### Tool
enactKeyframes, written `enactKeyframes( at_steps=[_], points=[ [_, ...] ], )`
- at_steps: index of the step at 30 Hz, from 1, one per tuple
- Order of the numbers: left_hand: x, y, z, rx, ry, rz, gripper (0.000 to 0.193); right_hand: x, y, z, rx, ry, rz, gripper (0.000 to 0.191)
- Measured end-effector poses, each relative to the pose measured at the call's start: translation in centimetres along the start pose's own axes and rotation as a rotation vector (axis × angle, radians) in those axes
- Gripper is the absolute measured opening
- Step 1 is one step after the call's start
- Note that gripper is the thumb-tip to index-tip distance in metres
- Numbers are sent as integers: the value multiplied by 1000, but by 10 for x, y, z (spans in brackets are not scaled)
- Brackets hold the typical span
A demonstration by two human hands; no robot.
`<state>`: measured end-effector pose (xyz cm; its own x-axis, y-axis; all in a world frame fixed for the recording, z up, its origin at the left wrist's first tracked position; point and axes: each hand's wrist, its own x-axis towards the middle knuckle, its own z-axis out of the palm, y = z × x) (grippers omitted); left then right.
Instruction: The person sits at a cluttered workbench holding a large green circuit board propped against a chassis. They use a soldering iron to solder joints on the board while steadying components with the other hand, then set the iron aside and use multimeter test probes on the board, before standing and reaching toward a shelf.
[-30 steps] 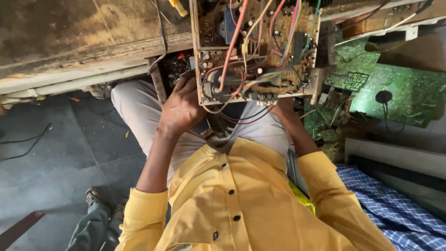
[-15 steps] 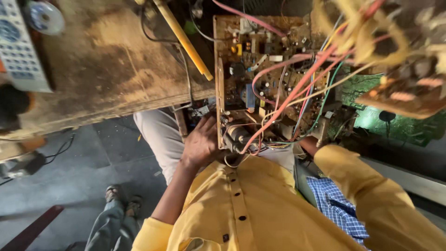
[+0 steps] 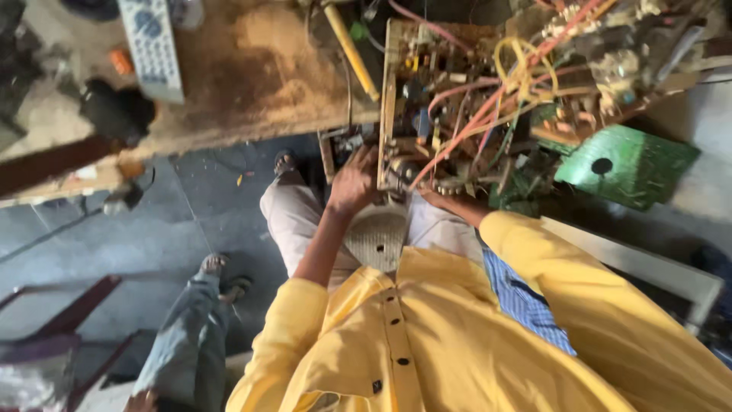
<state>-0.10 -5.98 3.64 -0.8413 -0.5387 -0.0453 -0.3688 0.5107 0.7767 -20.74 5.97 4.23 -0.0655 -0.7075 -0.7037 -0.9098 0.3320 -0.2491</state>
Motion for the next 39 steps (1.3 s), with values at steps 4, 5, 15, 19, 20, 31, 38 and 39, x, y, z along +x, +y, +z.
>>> enactKeyframes(
  at_steps=[4,5,15,19,20,31,38,39],
  points=[
    [-5,23,-22,36,169,74,52,-26,-44,-14,-258,302,-248,18],
    [-12,28,-30,29,192,77,51,-34,-57,-17,-278,336,-248,20],
    [-204,36,-132,-179,348,-347,42,-82,-219,-32,67,-242,-380,32],
    [-290,25,-169,-223,564,-676,33,-77,-291,-55,-46,-258,-552,27],
    [-310,23,-175,-225,615,-729,35,-75,-310,-60,-56,-226,-569,26],
    [-455,36,-238,-339,962,-1105,30,-61,-510,-84,-102,-252,-705,32],
    [-496,55,-249,-416,1145,-1242,31,-55,-606,-64,-135,-520,-1086,34],
    [-499,56,-252,-454,1132,-1275,32,-56,-621,-62,-157,-550,-1115,33]
  ],
)
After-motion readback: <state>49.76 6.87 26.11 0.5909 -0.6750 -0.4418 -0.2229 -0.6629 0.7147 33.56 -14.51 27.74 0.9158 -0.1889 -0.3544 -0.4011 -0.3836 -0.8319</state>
